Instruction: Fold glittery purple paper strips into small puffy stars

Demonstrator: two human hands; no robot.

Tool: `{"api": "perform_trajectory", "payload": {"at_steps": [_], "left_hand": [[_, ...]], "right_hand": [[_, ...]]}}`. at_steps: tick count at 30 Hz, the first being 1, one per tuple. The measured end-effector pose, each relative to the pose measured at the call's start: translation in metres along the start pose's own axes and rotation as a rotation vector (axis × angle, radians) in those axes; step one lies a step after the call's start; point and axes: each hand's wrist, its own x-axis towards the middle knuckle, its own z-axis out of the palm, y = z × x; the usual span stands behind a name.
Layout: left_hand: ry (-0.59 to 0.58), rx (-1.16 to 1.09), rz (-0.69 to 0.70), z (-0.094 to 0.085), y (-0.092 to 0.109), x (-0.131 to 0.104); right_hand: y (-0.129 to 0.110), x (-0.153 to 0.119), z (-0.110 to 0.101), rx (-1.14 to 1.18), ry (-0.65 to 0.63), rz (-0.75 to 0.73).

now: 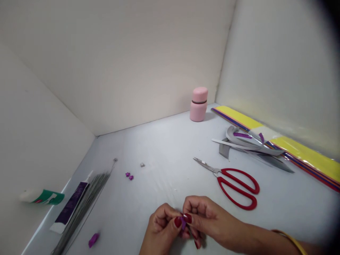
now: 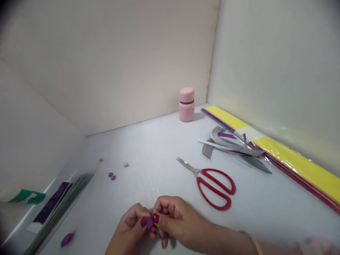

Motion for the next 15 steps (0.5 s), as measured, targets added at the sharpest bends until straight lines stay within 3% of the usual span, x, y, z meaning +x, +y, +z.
{"api": "perform_trajectory", "payload": {"at_steps": [9, 15], "left_hand": [[-0.14, -0.213, -0.119, -0.0022, -0.0029, 0.0017], [-0.245, -0.321, -0.121, -0.0066, -0.0095, 0.004]], "right_hand": [[0.002, -0.0007, -0.0006, 0.005, 0.003, -0.031], [0.0046, -0.0002, -0.001, 0.025, -0.037, -0.052]]}}
